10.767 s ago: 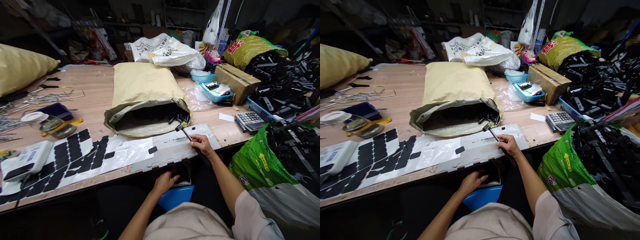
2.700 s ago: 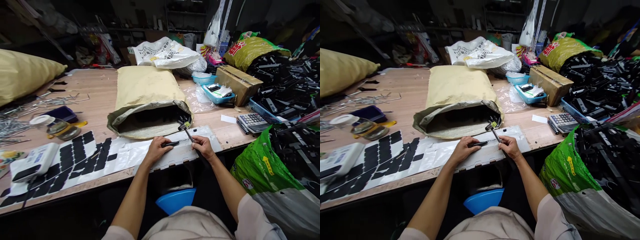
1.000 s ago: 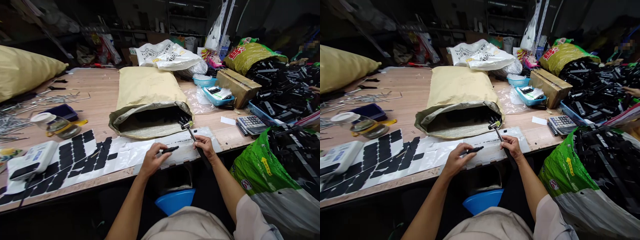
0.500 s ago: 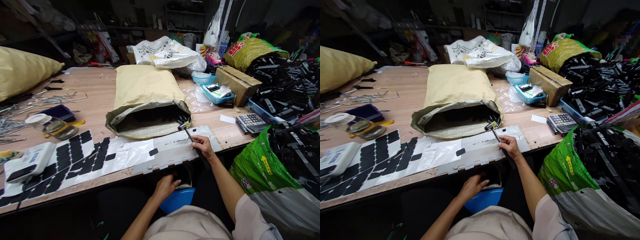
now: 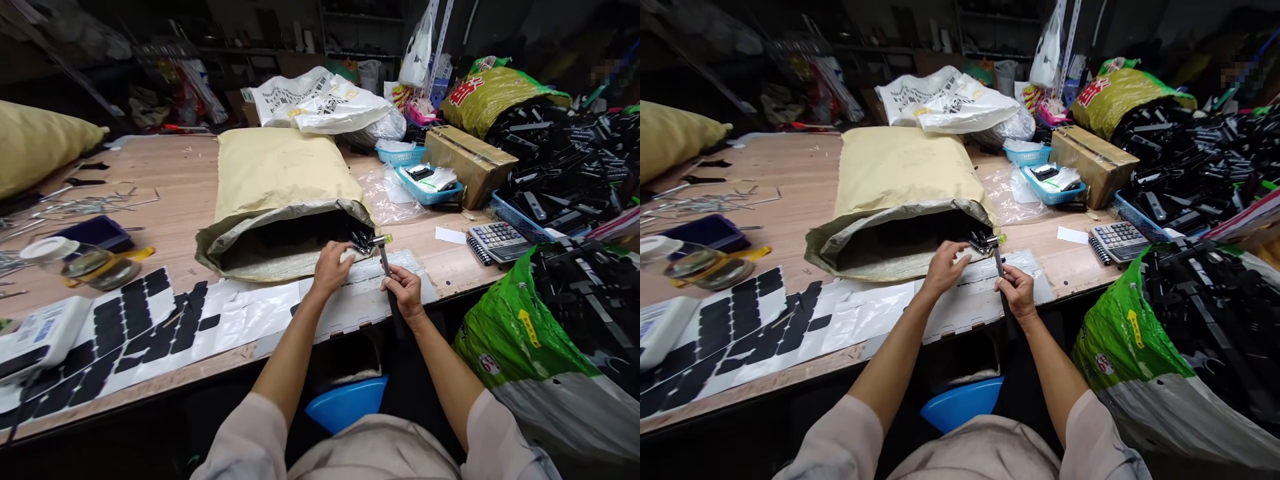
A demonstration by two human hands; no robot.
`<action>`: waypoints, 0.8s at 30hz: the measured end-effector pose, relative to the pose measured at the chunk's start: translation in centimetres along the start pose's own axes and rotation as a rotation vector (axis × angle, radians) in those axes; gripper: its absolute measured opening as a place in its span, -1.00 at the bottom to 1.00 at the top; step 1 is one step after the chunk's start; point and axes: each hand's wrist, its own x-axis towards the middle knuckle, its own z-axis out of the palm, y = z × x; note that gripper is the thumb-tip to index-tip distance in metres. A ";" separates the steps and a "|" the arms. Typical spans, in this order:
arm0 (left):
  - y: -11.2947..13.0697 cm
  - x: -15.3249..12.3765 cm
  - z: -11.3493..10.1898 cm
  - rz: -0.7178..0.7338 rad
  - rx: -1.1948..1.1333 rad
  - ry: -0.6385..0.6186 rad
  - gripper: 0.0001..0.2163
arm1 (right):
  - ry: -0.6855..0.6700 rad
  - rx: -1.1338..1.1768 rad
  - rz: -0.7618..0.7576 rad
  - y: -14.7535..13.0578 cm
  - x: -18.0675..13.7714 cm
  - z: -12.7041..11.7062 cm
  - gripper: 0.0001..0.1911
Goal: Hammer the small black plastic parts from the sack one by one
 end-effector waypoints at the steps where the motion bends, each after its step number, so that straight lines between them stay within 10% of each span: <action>1: -0.7 1.4 0.7 0.013 0.059 0.017 -0.73 | 0.000 -0.002 0.004 0.0 0.0 0.0 -0.67; 12: -3.9 4.5 2.1 -0.008 0.229 -0.140 -0.84 | -0.031 -0.014 0.027 0.5 0.4 0.1 -0.65; 24: -5.0 -6.2 -4.9 -0.018 -0.080 -0.193 -0.74 | -0.101 -0.068 -0.002 0.4 0.2 0.0 -0.67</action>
